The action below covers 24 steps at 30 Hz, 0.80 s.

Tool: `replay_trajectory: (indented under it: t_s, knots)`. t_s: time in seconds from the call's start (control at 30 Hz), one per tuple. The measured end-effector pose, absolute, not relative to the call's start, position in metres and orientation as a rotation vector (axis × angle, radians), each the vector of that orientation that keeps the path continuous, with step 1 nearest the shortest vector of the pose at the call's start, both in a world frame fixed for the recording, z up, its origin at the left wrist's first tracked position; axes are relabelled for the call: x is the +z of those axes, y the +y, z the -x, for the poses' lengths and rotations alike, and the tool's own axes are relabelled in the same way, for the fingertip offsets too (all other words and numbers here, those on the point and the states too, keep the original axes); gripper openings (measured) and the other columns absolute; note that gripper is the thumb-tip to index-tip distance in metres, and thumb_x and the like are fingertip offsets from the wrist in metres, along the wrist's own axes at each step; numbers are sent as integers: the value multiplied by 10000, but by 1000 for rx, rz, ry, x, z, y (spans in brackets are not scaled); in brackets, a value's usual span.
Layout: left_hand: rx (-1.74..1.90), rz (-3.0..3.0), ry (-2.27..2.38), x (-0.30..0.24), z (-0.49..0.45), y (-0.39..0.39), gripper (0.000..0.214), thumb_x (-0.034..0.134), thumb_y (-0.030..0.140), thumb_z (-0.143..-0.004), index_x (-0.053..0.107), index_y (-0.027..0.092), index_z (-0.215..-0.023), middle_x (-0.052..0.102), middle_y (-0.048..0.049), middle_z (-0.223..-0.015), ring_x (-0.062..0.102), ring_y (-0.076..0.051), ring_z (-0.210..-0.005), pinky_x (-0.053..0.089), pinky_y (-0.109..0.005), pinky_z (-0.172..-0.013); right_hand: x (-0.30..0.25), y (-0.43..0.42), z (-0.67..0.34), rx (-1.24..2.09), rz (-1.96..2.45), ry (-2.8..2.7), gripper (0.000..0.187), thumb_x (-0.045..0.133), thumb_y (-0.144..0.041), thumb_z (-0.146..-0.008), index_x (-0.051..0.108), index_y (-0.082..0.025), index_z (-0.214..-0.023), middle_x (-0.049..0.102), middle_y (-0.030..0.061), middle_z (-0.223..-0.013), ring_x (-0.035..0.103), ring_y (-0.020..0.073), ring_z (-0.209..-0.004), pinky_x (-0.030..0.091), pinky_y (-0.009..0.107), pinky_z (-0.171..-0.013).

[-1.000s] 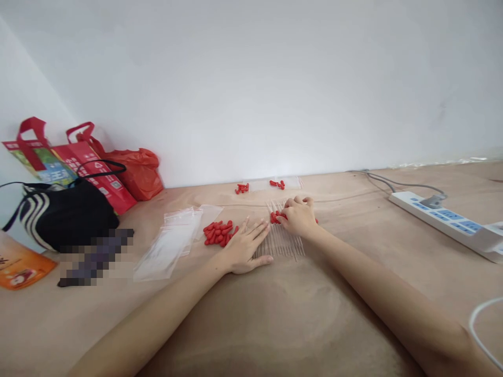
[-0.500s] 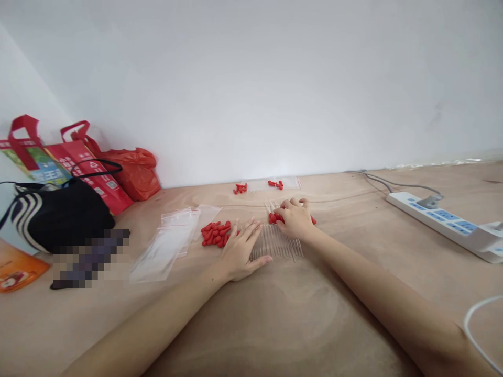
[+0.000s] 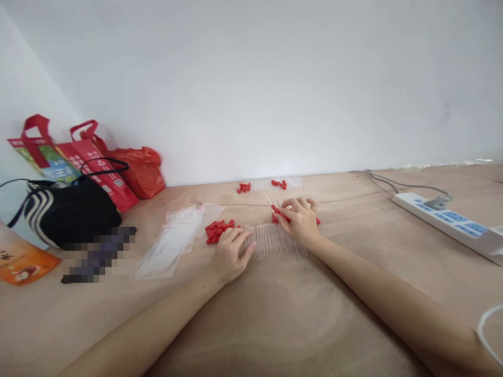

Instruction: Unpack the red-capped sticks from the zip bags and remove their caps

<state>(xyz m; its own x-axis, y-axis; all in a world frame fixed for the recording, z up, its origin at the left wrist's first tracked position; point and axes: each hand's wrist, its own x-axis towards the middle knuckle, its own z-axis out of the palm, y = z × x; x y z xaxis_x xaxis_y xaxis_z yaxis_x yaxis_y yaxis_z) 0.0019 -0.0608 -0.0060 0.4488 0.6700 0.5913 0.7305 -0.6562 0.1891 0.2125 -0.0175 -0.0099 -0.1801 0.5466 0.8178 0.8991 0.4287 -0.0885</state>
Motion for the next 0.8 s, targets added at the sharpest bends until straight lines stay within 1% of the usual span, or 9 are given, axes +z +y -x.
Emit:
replay_trajectory:
  t_s: [0.07,0.13,0.27,0.37,0.43,0.53,0.6,0.67,0.8]
  knots:
    - [-1105,2672,-1326,-4,-5,-64,258,422,304,-835,621,151,-895,611,-58,-760,546,-175,-760,442,-320,-739,-11,-32,-213,-557,1119,-1814,147,529,-325,-782,655,-249,-786,612,6,-807,459,148,-787,212,373,-810]
    - [-1189,2766,-1445,-3,-12,-68,270,421,316,-839,628,156,-906,615,-42,-722,549,-155,-692,447,-292,-702,-13,-49,-210,-573,1004,-1800,121,556,-324,-767,649,-247,-773,618,-7,-776,473,134,-768,226,363,-817]
    - [-1487,3005,-1670,-4,-32,-77,317,387,361,-855,579,166,-1015,634,-31,-828,573,-151,-730,456,-261,-678,-16,-75,-198,-608,830,-1855,54,585,-276,-747,631,-250,-758,631,-31,-762,490,112,-746,237,363,-856]
    - [-1747,3032,-1698,-5,-39,-77,331,345,367,-871,574,140,-945,627,-36,-821,579,-151,-752,458,-247,-660,-16,-81,-193,-618,764,-1931,52,569,-254,-760,619,-246,-770,635,-36,-788,504,97,-732,241,369,-876]
    - [-1664,2946,-1651,-3,-36,-74,307,360,358,-868,576,140,-888,620,-29,-768,571,-143,-716,442,-249,-649,-17,-81,-196,-644,741,-1940,88,578,-277,-757,619,-250,-829,637,-24,-816,517,105,-755,251,374,-882]
    - [-1265,2781,-1359,-1,-24,-69,222,455,342,-836,598,173,-819,628,-11,-732,545,-144,-702,381,-284,-684,-17,-79,-207,-760,727,-1872,220,610,-303,-735,602,-258,-950,639,3,-865,527,136,-843,264,380,-892]
    - [-1051,2676,-1147,-2,-18,-67,173,497,322,-819,613,197,-795,642,-1,-720,530,-146,-697,335,-307,-698,-18,-79,-216,-834,722,-1884,273,605,-312,-743,581,-259,-1010,639,15,-916,524,148,-902,239,398,-922]
    - [-957,2624,-1008,-3,-15,-68,147,504,298,-821,619,209,-803,651,4,-714,522,-139,-688,312,-314,-703,-17,-80,-222,-846,729,-1968,277,583,-320,-764,569,-253,-1032,645,10,-922,525,149,-921,188,426,-956]
    - [-945,2601,-855,-8,-19,-72,140,497,276,-829,619,210,-847,655,4,-721,512,-130,-690,299,-317,-724,-18,-80,-224,-755,743,-2087,177,543,-297,-800,588,-235,-959,633,-46,-666,535,109,-771,143,437,-969]
